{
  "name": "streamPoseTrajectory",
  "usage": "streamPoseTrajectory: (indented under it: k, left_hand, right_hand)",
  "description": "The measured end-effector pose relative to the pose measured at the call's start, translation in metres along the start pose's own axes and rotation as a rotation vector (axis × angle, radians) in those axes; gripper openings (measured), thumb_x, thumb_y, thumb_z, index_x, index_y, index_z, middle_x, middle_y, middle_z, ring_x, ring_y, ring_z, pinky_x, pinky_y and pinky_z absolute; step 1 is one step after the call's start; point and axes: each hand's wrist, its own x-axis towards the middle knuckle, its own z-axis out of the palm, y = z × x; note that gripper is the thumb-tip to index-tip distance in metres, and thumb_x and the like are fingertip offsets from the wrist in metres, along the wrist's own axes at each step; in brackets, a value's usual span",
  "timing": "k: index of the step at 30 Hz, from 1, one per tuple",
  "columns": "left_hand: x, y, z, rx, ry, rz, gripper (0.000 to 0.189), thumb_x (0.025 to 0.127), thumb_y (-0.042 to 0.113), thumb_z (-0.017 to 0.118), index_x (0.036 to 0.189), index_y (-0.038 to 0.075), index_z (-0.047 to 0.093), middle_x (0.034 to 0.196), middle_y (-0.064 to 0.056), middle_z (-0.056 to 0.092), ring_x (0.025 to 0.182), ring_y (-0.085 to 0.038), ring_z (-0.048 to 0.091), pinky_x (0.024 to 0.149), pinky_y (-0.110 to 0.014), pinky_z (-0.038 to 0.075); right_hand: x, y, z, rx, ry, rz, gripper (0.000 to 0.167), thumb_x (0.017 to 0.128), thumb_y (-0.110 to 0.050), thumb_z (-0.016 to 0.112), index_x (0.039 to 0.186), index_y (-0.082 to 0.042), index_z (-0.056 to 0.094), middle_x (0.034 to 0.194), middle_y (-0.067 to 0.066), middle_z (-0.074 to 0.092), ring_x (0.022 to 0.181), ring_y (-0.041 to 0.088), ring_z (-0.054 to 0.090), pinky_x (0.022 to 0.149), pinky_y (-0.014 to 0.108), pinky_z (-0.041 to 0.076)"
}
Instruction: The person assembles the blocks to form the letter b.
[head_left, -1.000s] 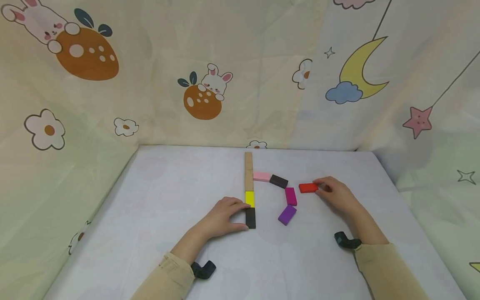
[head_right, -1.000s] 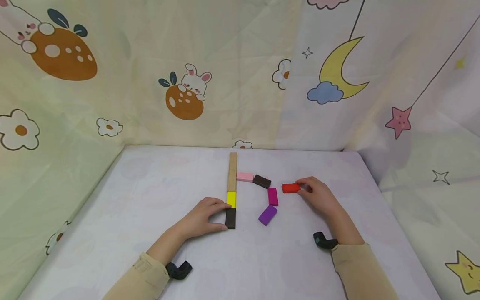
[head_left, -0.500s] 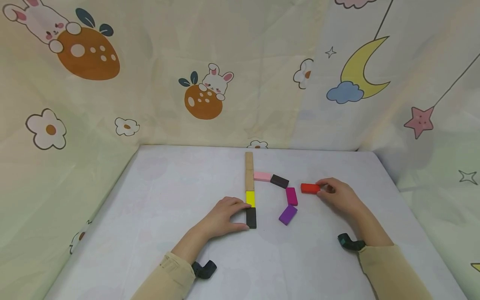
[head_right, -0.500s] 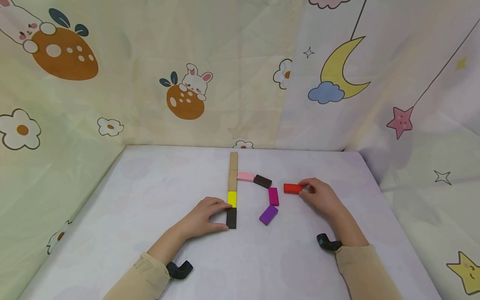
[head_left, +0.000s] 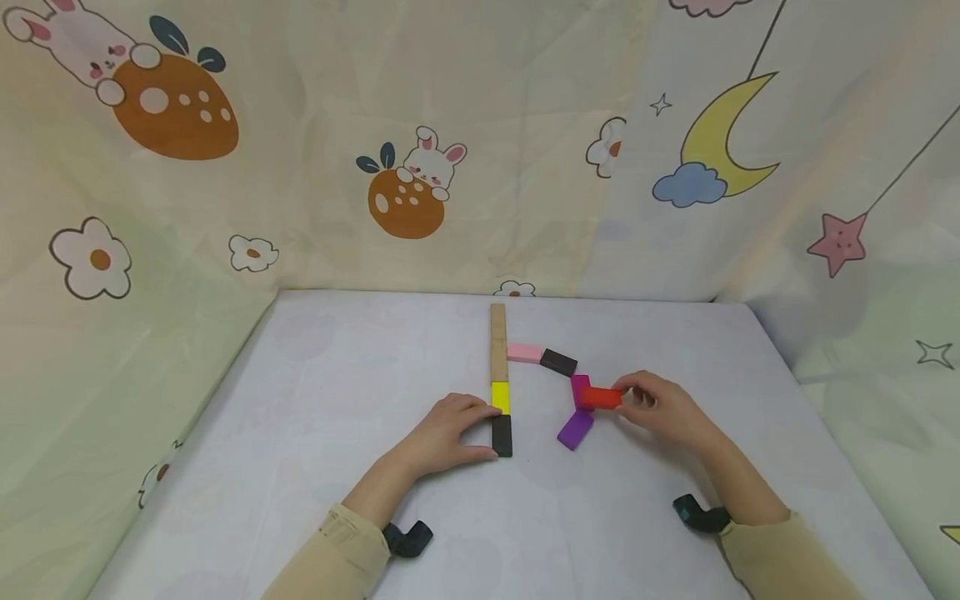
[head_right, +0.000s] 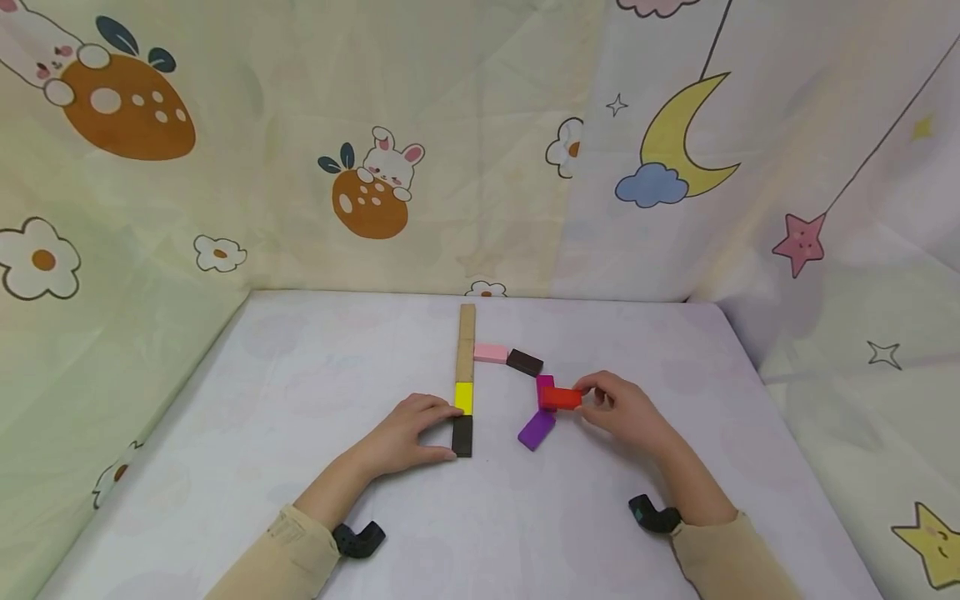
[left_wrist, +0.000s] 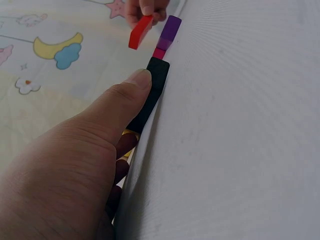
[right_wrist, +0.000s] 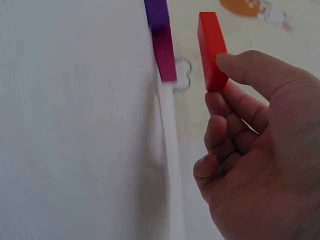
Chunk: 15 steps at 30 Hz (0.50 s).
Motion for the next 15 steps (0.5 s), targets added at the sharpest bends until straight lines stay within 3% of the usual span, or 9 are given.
streamPoseTrajectory:
  k: [7,15]
  left_hand:
    - [-0.002,-0.001,0.001,0.010,0.006,0.006,0.062,0.084,0.058,0.071,0.137,0.032,0.056,0.131,0.010,0.056,0.126,-0.013,0.046,0.112,-0.038,0.037]
    - [0.000,0.001,0.001,0.020,0.014,0.015,0.061,0.084,0.057,0.071,0.137,0.032,0.056,0.130,0.009,0.056,0.126,-0.013,0.046,0.111,-0.038,0.038]
  right_hand:
    - [-0.005,-0.033,0.032,0.009,-0.062,-0.156,0.034,0.084,-0.018,0.078,0.113,-0.029,0.063,0.099,-0.006,0.061,0.093,0.014,0.053,0.075,0.023,0.050]
    - [-0.010,-0.066,0.055,-0.059,-0.122,-0.091,0.035,0.081,-0.027,0.081,0.112,-0.030,0.066,0.105,-0.016,0.062,0.098,0.009,0.056,0.087,0.032,0.055]
